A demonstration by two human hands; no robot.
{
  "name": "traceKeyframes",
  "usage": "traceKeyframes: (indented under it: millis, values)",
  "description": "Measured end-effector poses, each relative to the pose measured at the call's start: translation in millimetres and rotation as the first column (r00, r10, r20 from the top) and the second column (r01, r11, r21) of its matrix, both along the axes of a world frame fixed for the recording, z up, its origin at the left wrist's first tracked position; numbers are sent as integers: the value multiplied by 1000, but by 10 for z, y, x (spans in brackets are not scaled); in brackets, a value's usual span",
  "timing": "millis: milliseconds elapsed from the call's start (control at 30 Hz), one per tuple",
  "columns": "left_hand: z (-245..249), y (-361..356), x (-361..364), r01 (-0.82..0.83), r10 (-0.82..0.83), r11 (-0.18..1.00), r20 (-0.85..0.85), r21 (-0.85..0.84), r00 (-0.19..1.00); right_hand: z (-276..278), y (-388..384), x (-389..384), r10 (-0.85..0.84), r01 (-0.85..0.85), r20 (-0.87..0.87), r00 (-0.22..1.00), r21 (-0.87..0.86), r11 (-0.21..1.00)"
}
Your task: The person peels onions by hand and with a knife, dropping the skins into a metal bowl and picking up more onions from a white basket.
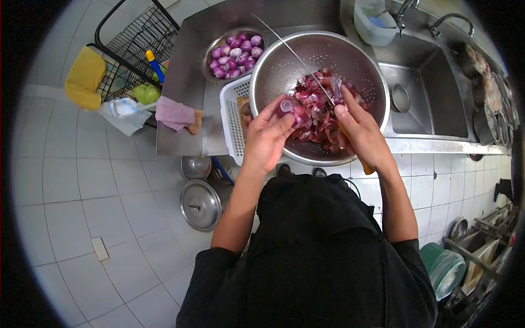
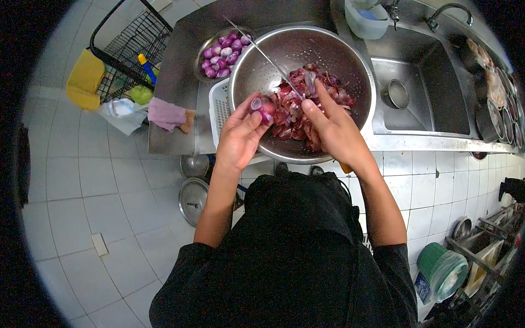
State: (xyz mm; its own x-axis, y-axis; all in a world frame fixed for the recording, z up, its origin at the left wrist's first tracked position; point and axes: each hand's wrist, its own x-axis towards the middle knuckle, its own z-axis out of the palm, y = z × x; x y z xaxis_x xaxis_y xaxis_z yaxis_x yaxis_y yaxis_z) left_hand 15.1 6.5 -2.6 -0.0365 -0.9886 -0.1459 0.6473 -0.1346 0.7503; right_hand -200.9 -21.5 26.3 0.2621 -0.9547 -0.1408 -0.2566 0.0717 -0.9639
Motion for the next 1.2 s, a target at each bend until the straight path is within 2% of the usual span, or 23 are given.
traceKeyframes:
  millis: [33, 100, 167, 233, 300, 367, 433, 500, 533, 633, 700, 800, 900, 1033, 1133, 1200]
  values:
    - [7, 5, 0, -5, 5, 1000, 5, -1, 1000, 85, 7, -11, 24, -23, -8, 1000, 68, 997]
    - [33, 11, -5, -13, 13, 1000, 15, -5, 1000, 169, 18, -24, 54, -45, -130, 990, 78, 996]
    - [72, 19, -21, -34, 35, 999, 66, -14, 997, 197, 25, -26, 44, -61, -353, 935, -36, 997]
    - [93, 18, -35, -46, 48, 999, 100, -23, 994, 40, -1, -13, -18, 16, -101, 995, -24, 1000]
    - [96, 31, -35, -60, 63, 998, 120, -29, 991, -105, -50, -34, -29, 29, -28, 999, -26, 999]
    - [91, 39, -47, -79, 82, 996, 133, -28, 988, -178, -102, -76, 7, -15, -136, 991, -56, 998]
    - [88, 10, -62, -94, 98, 995, 155, -34, 983, -73, -97, -90, 19, -18, -21, 1000, 29, 999]
    - [72, 34, -68, -107, 111, 994, 185, -32, 976, -69, -61, -90, 21, -19, -34, 999, 45, 999]
    - [75, 38, -80, -111, 114, 993, 189, -26, 975, -77, -77, -78, 15, -15, -102, 995, 6, 1000]
    - [113, 32, -112, -119, 119, 993, 201, -11, 972, 106, -20, -49, 14, -21, 38, 999, 186, 982]
    - [135, 32, -135, -121, 118, 993, 204, 1, 972, 117, 20, -33, -11, -7, 102, 995, 183, 983]
    - [87, 22, -180, -136, 154, 987, 249, -87, 956, -24, 69, 21, 52, -51, 35, 998, -29, 998]
    - [161, 19, -239, -138, 154, 987, 250, -81, 956, -10, 140, 71, 123, -117, 76, 990, -69, 991]
    - [133, -1, -261, -158, 184, 980, 234, -124, 955, 59, 222, 134, 168, -169, 130, 977, -5, 986]
    - [111, -7, -271, -173, 197, 977, 236, -121, 951, 1, 226, 168, 156, -142, 97, 983, -133, 981]
    - [121, -4, -286, -185, 210, 975, 237, -121, 949, 2, 221, 175, 145, -132, 87, 986, -139, 982]
